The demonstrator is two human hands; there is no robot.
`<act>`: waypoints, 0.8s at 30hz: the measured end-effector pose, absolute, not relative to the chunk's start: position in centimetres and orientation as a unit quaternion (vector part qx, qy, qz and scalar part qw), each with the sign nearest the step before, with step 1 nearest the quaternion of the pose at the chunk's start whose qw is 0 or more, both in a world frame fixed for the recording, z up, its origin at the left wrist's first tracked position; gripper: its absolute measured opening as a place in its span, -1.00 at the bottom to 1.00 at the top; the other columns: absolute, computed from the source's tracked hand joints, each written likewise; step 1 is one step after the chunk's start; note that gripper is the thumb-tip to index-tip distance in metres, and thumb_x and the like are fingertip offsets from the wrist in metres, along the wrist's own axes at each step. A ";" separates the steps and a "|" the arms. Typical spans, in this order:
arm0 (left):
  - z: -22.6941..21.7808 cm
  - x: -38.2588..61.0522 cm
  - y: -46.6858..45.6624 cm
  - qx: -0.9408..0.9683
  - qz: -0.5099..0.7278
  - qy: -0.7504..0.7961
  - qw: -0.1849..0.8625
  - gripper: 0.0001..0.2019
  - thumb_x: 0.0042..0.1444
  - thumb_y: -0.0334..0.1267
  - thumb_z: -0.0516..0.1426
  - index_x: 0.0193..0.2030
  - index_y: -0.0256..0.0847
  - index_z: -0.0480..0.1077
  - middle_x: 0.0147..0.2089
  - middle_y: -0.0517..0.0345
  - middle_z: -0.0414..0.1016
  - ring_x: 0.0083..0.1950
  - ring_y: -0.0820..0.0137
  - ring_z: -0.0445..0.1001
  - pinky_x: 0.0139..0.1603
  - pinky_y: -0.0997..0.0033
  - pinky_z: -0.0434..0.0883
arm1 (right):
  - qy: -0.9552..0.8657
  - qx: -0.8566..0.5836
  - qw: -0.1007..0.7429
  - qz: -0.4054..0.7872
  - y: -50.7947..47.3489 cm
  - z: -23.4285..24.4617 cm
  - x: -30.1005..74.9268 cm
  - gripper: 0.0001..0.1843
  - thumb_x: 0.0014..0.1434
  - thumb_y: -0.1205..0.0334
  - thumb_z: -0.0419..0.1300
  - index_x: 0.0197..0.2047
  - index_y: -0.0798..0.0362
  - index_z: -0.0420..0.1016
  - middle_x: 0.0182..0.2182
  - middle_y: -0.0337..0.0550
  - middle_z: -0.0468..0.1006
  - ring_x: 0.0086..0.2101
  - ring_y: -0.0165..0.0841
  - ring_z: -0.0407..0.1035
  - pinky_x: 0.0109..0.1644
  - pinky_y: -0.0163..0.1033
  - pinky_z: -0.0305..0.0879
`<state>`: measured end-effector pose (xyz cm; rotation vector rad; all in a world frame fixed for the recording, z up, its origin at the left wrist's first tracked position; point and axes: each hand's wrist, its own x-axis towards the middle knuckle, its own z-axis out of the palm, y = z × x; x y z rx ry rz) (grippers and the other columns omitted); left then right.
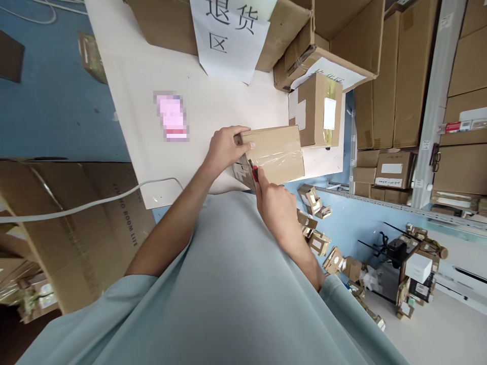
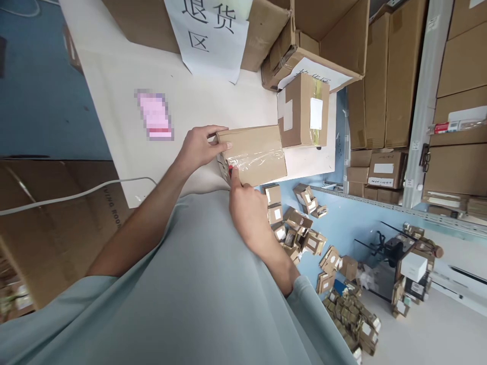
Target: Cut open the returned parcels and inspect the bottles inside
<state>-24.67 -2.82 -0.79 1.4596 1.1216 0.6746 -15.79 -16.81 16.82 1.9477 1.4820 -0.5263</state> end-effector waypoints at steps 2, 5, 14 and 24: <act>-0.6 -24.6 -3.2 0.608 0.280 0.483 0.564 -0.49 0.15 -0.19 0.44 0.26 -0.09 0.70 0.29 0.05 0.73 0.30 0.01 0.65 0.40 0.00 0.60 | 0.555 0.731 0.341 -0.200 -17.8 17.0 -16.1 -0.25 0.67 0.26 -0.07 0.80 -0.01 -0.13 -0.03 0.16 0.81 -0.09 -0.12 0.75 0.06 -0.12 0.58; -0.4 -24.7 -3.6 0.600 0.278 0.488 0.570 -0.47 0.16 -0.19 0.44 0.29 -0.10 0.69 0.33 0.04 0.71 0.34 0.01 0.64 0.43 -0.01 0.59 | 0.555 0.725 0.351 -0.208 -18.9 17.1 -16.1 -0.23 0.66 0.29 -0.06 0.81 -0.03 -0.19 -0.03 0.11 0.80 -0.11 -0.16 0.75 0.03 -0.16 0.59; -0.1 -25.2 -3.5 0.585 0.291 0.483 0.583 -0.43 0.17 -0.17 0.44 0.33 -0.13 0.66 0.40 -0.03 0.66 0.45 -0.01 0.58 0.49 0.01 0.57 | 0.584 0.693 0.357 -0.229 -20.8 16.7 -15.2 -0.13 0.63 0.35 -0.03 0.82 -0.12 -0.32 0.05 0.11 0.73 -0.13 -0.19 0.73 0.03 -0.17 0.60; 0.4 -25.6 -3.2 0.576 0.300 0.475 0.594 -0.41 0.12 0.01 0.48 0.27 -0.13 0.65 0.36 -0.07 0.66 0.44 -0.03 0.57 0.50 -0.10 0.56 | 0.604 0.714 0.237 -0.262 -21.7 16.5 -11.1 -0.30 0.72 0.14 -0.12 0.81 -0.16 -0.12 0.00 0.00 0.78 -0.15 -0.20 0.69 -0.04 -0.25 0.49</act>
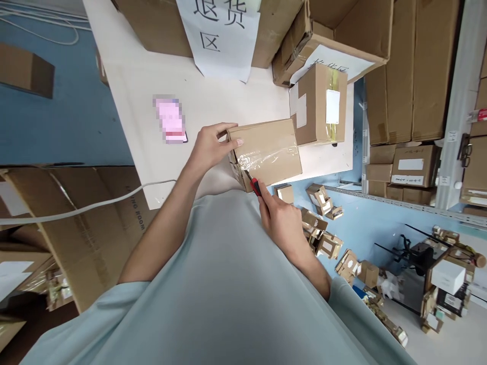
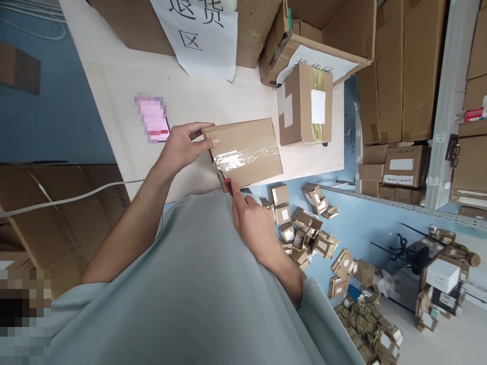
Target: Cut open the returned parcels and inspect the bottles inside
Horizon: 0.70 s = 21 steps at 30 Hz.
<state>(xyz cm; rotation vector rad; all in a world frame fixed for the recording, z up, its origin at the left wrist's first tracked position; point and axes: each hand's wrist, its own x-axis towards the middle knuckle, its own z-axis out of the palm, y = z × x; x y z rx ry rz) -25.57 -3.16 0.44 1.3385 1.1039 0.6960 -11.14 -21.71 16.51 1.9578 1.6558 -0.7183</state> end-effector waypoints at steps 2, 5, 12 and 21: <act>0.8 -25.3 -3.4 0.577 0.295 0.483 0.589 -0.39 0.14 0.06 0.47 0.28 -0.13 0.65 0.38 -0.08 0.65 0.44 -0.01 0.57 0.50 -0.05 0.56 | 0.602 0.724 0.206 -0.265 -20.9 16.4 -10.2 -0.29 0.72 0.12 -0.12 0.81 -0.13 -0.12 0.01 0.01 0.79 -0.13 -0.19 0.69 -0.03 -0.26 0.48; 1.2 -24.8 -3.8 0.576 0.293 0.500 0.576 -0.36 0.14 0.13 0.48 0.28 -0.13 0.64 0.38 -0.09 0.64 0.45 0.01 0.57 0.50 0.00 0.56 | 0.610 0.713 0.185 -0.290 -19.5 15.5 -9.3 -0.31 0.72 0.10 -0.12 0.80 -0.14 -0.06 0.03 0.02 0.80 -0.10 -0.13 0.70 0.00 -0.21 0.50; 1.4 -24.6 -4.5 0.567 0.286 0.531 0.562 -0.33 0.08 0.22 0.50 0.23 -0.12 0.66 0.32 -0.08 0.69 0.39 0.02 0.61 0.49 0.02 0.55 | 0.656 0.634 0.252 -0.323 -18.4 14.6 -9.2 -0.20 0.65 0.29 -0.07 0.82 0.00 -0.25 0.07 0.22 0.76 -0.10 -0.12 0.72 0.01 -0.10 0.62; 1.7 -24.6 -5.2 0.559 0.276 0.566 0.539 -0.28 0.05 0.27 0.52 0.25 -0.07 0.65 0.31 -0.06 0.68 0.37 0.01 0.61 0.42 -0.02 0.61 | 0.761 0.516 0.228 -0.320 -17.6 12.2 -4.4 -0.13 0.57 0.40 -0.07 0.82 -0.11 -0.22 0.10 0.16 0.71 -0.13 -0.18 0.65 -0.01 -0.16 0.54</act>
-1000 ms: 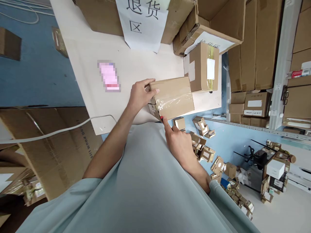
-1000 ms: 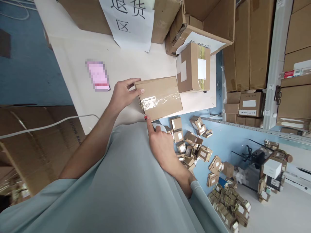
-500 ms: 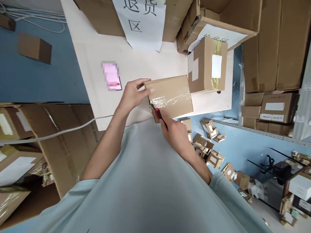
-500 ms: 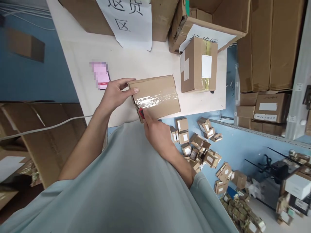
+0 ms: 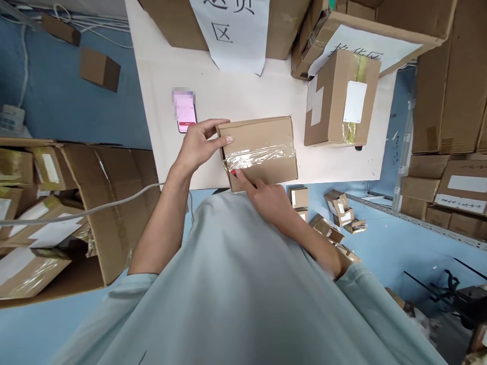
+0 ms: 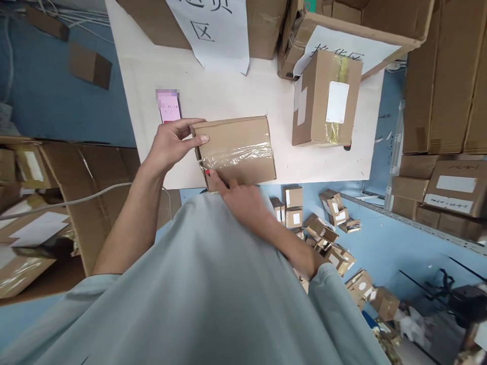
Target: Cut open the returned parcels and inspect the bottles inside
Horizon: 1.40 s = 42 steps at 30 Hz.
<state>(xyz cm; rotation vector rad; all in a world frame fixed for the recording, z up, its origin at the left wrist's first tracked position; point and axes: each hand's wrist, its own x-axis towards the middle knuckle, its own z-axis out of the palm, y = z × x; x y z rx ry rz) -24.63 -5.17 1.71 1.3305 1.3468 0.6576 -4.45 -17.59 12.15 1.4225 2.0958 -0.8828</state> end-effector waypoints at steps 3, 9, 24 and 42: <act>1.7 -24.6 -5.3 0.552 0.275 0.569 0.544 -0.28 0.02 0.31 0.53 0.22 -0.04 0.67 0.28 -0.05 0.70 0.36 0.00 0.61 0.41 -0.07 0.62 | 0.784 0.491 0.199 -0.323 -16.9 10.8 -2.0 -0.14 0.57 0.41 -0.09 0.81 -0.18 -0.16 0.08 0.06 0.74 -0.16 -0.22 0.60 -0.02 -0.23 0.46; 1.8 -24.6 -5.5 0.549 0.275 0.568 0.548 -0.25 -0.03 0.38 0.53 0.17 -0.06 0.69 0.26 -0.08 0.72 0.32 0.00 0.64 0.42 -0.11 0.61 | 0.802 0.461 0.160 -0.344 -15.2 10.5 -0.2 -0.15 0.55 0.44 -0.04 0.78 -0.26 0.02 0.21 0.00 0.74 -0.09 -0.20 0.63 -0.01 -0.23 0.42; 1.4 -24.2 -5.5 0.550 0.294 0.569 0.536 -0.30 0.05 0.30 0.51 0.20 -0.09 0.66 0.25 -0.05 0.71 0.35 0.00 0.63 0.41 -0.03 0.62 | 0.719 0.529 0.194 -0.408 -15.3 14.8 -7.2 -0.36 0.58 0.41 0.00 0.65 0.21 0.25 -0.03 0.17 0.80 -0.01 -0.05 0.70 0.06 -0.07 0.55; 1.4 -22.6 -4.7 0.559 0.287 0.540 0.559 -0.36 0.16 0.33 0.44 0.20 -0.06 0.61 0.15 -0.03 0.70 0.22 0.07 0.66 0.15 0.02 0.75 | 0.507 0.831 -0.048 -0.224 -22.5 10.5 4.3 -0.12 0.60 -0.14 0.12 0.77 0.05 0.01 0.15 0.10 0.79 -0.06 -0.06 0.73 0.06 -0.09 0.61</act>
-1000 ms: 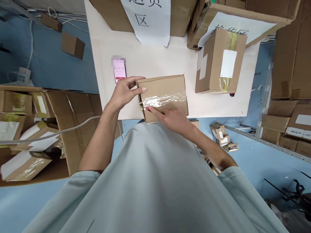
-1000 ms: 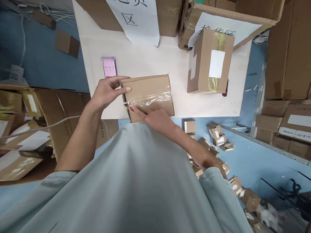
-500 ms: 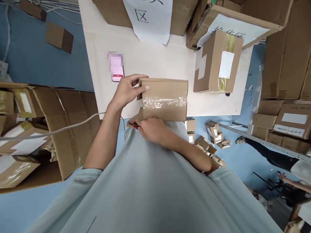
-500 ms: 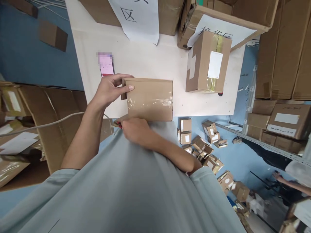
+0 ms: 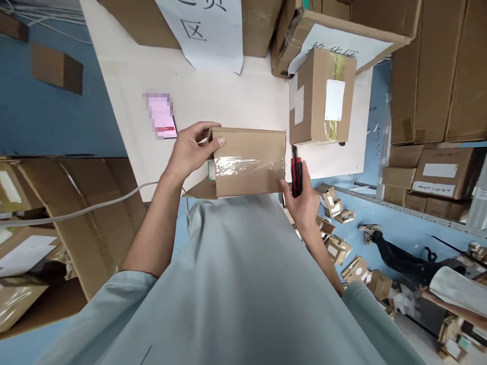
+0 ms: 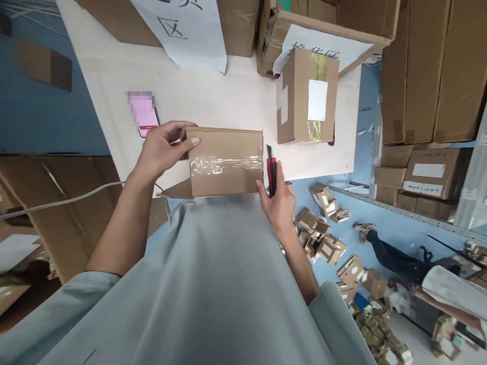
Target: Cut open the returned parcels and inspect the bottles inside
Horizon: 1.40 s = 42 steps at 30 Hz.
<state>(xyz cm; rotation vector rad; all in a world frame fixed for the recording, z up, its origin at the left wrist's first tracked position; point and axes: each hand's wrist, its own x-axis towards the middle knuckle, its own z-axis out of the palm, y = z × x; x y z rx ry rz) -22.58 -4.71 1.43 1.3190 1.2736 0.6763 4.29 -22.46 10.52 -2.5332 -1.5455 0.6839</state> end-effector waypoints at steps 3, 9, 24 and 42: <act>1.4 -22.1 -4.8 0.559 0.296 0.542 0.553 -0.34 0.15 0.35 0.44 0.18 -0.07 0.61 0.15 -0.03 0.71 0.19 0.11 0.67 0.06 0.10 0.76 | -0.462 -0.844 0.113 0.247 -23.5 7.3 5.3 -0.02 0.55 -0.18 0.21 0.77 0.11 -0.03 -0.02 0.05 0.82 -0.17 -0.09 0.72 0.00 -0.10 0.61; 1.7 -22.4 -4.3 0.551 0.295 0.601 0.499 -0.16 0.07 0.56 0.39 0.19 -0.11 0.59 0.10 0.06 0.72 0.15 0.06 0.68 0.00 -0.05 0.75 | -0.468 -0.821 0.168 0.282 -21.2 4.9 5.0 -0.05 0.59 -0.11 0.18 0.79 0.02 -0.12 0.22 0.10 0.73 0.01 -0.15 0.70 0.13 -0.11 0.61; 2.6 -10.4 -9.8 0.829 0.206 0.399 0.333 -0.61 0.66 -0.03 -0.01 0.38 -0.02 0.51 0.46 -0.04 0.57 0.70 -0.01 0.29 0.77 -0.43 0.09 | -0.553 -0.766 0.127 0.302 -20.1 10.3 7.3 -0.32 0.69 0.14 -0.10 0.76 0.08 0.07 0.33 0.10 0.68 0.17 -0.17 0.68 0.20 -0.14 0.61; 1.8 -10.5 -10.1 0.812 0.225 0.392 0.369 -0.65 0.65 -0.04 0.02 0.38 0.05 0.50 0.50 0.02 0.54 0.72 0.04 0.27 0.79 -0.41 0.03 | -0.556 -0.770 -0.238 0.204 -17.1 15.1 0.5 -0.17 0.59 0.36 0.01 0.81 -0.05 -0.11 0.26 0.25 0.63 -0.21 -0.31 0.71 -0.14 -0.31 0.64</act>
